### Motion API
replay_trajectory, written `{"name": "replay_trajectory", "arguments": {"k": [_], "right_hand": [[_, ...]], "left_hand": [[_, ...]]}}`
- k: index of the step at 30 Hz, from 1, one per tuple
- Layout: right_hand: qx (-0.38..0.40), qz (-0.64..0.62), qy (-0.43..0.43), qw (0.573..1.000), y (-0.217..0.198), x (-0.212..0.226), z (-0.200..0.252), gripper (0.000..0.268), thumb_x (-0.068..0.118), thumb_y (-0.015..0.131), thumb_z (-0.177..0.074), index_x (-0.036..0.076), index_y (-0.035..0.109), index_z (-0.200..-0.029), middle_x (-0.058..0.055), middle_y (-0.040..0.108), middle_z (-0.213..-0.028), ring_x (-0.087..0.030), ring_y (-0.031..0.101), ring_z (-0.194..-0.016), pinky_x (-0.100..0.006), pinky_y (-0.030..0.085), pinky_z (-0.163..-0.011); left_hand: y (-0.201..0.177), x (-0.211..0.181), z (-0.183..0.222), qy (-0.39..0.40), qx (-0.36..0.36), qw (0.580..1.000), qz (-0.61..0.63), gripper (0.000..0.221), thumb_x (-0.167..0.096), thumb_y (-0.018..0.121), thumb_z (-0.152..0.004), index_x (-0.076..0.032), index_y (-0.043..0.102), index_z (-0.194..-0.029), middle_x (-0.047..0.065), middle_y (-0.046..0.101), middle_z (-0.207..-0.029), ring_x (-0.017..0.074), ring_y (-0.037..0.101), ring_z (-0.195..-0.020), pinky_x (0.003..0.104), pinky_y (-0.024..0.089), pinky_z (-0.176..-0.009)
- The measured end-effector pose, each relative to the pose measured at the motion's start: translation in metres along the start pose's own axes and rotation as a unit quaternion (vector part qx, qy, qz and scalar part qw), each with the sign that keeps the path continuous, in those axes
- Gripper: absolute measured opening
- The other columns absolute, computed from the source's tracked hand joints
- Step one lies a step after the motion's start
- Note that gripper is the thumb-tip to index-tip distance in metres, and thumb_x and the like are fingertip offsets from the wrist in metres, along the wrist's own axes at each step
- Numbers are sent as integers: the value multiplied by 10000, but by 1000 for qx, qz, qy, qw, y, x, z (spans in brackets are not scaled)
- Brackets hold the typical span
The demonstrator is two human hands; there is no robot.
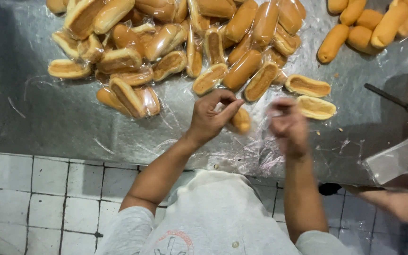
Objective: Wrapping individual bread rolls in plastic film on a stainless steel production table.
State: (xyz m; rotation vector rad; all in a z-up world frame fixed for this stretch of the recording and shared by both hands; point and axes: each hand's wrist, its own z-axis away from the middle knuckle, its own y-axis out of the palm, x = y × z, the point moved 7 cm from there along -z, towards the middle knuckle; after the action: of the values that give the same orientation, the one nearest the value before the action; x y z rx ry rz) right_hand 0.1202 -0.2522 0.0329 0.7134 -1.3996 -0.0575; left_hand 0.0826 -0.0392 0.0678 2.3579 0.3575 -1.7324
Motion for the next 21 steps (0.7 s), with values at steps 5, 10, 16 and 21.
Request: {"name": "replay_trajectory", "arguments": {"k": [5,10,16,21], "right_hand": [[-67,73,-19,995,11,-59,-6,402,125,797,-826,-51,603,-1131,-176,617,-1125,-46,445,-508,-179,394,-454],[-242,119,-13,963,-16,-100,-23,128,149,786,-948,46,728,-997,-2,560,-727,-49,410,-407,-209,326,-382],[-265,97,187,941,-58,-207,38,172,181,784,-839,186,614,-811,87,520,-605,-13,392,-408,-174,287,-358],[-234,-20,453,860,-68,-274,92,172,110,751,-827,48,634,-937,40,411,-680,-42,342,-435,-187,211,-365]], "left_hand": [[-9,27,-2,76,-68,983,-155,132,-168,852,-859,-118,730,-860,51,719,-703,198,712,-634,276,568,-585],[-27,45,-15,1,-99,987,-126,141,-195,824,-883,-123,706,-855,63,715,-685,173,688,-625,298,578,-588],[-49,210,100,-291,27,948,-128,398,-435,835,-821,-65,690,-846,171,668,-768,327,633,-742,449,481,-682],[2,132,159,80,294,842,-445,799,-502,762,-828,-42,512,-1431,232,506,-1489,387,418,-1431,627,274,-1160]]}}
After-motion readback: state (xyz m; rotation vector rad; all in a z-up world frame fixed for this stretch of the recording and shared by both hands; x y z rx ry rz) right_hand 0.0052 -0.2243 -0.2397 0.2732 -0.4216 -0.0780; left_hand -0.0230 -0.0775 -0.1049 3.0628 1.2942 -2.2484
